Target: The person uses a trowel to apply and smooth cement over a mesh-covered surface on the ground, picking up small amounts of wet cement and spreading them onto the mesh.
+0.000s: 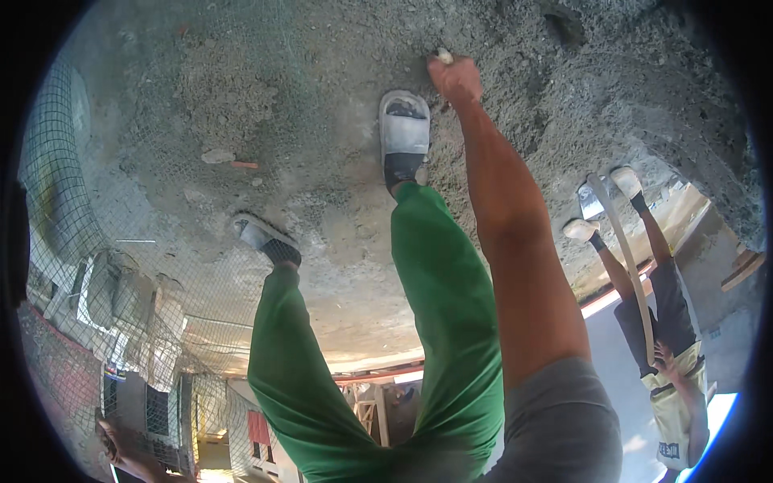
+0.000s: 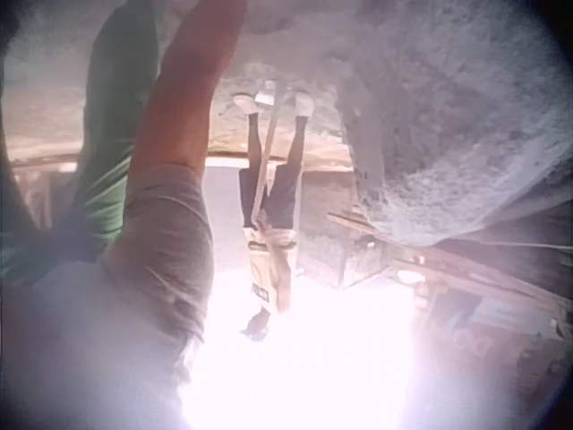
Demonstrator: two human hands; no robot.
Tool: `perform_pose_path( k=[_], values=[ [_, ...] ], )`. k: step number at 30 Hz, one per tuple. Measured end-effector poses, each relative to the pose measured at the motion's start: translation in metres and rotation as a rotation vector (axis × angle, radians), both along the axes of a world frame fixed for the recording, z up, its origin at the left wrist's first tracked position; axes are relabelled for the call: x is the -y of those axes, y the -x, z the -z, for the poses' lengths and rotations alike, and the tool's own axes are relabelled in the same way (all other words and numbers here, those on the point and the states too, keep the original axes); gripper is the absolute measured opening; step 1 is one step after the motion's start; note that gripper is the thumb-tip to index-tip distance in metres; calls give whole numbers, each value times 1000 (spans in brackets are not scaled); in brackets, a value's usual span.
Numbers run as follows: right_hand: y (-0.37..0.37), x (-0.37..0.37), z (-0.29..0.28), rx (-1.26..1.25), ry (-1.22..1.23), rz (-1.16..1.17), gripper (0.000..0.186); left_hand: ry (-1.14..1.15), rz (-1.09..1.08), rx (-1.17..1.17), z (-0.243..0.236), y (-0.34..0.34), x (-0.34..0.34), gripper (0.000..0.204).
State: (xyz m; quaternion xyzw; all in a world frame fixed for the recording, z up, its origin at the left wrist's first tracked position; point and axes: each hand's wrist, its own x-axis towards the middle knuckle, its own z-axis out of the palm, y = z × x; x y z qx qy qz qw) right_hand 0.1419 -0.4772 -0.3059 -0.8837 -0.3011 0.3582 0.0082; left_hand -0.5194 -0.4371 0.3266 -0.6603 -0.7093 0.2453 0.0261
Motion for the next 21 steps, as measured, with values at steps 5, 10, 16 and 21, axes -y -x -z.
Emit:
perform_pose_path(
  k=[5,10,16,21],
  values=[
    [8,16,-57,14,-115,26,63,-360,-625,484,6,-1,-5,40],
    [43,-11,-163,97,-185,-11,53,-286,-617,619,14,-22,-7,32],
    [146,-42,-253,80,-116,-152,47,-226,-560,772,17,-13,-7,38],
    [147,24,-190,54,-62,184,49,-269,-583,798,9,-15,-4,33]
  ],
)
